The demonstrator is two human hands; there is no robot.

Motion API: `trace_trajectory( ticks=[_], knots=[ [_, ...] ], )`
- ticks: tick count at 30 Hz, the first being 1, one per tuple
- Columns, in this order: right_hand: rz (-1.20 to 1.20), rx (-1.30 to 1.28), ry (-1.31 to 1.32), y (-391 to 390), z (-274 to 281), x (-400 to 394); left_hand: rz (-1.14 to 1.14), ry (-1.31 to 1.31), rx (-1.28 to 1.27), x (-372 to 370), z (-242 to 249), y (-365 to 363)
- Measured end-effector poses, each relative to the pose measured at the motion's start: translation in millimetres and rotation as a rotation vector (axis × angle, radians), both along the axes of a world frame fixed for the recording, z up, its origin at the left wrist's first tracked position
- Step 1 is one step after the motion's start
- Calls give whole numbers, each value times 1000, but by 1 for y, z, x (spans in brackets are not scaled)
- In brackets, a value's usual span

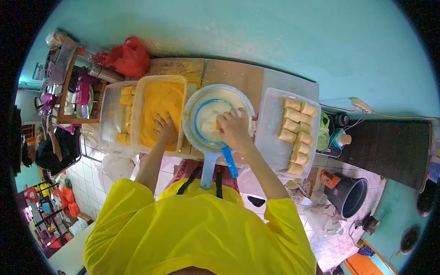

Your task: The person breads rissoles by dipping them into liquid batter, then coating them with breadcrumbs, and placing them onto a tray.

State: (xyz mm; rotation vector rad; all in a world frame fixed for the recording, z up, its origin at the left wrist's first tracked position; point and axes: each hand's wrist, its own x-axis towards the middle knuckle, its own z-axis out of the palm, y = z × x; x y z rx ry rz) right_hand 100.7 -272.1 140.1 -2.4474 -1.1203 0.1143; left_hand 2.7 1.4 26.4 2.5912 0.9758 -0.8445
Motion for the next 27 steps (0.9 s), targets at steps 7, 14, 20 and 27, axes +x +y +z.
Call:
trace_trajectory(
  ticks=[7, 14, 20, 27],
  knots=[
    [-356, 13, -38, 3, -18, -33, -40, -24, -28, -4, -3, 8],
    [-714, -344, 338, 4, -4, -118, -140, -25, -183, -11, 7, 26],
    [-833, 106, 289, 9, -18, -129, -433, -190, -149, -31, 21, 77],
    [-857, -221, 26, 52, 33, -144, -613, -264, -136, -44, -7, 109]
  ],
)
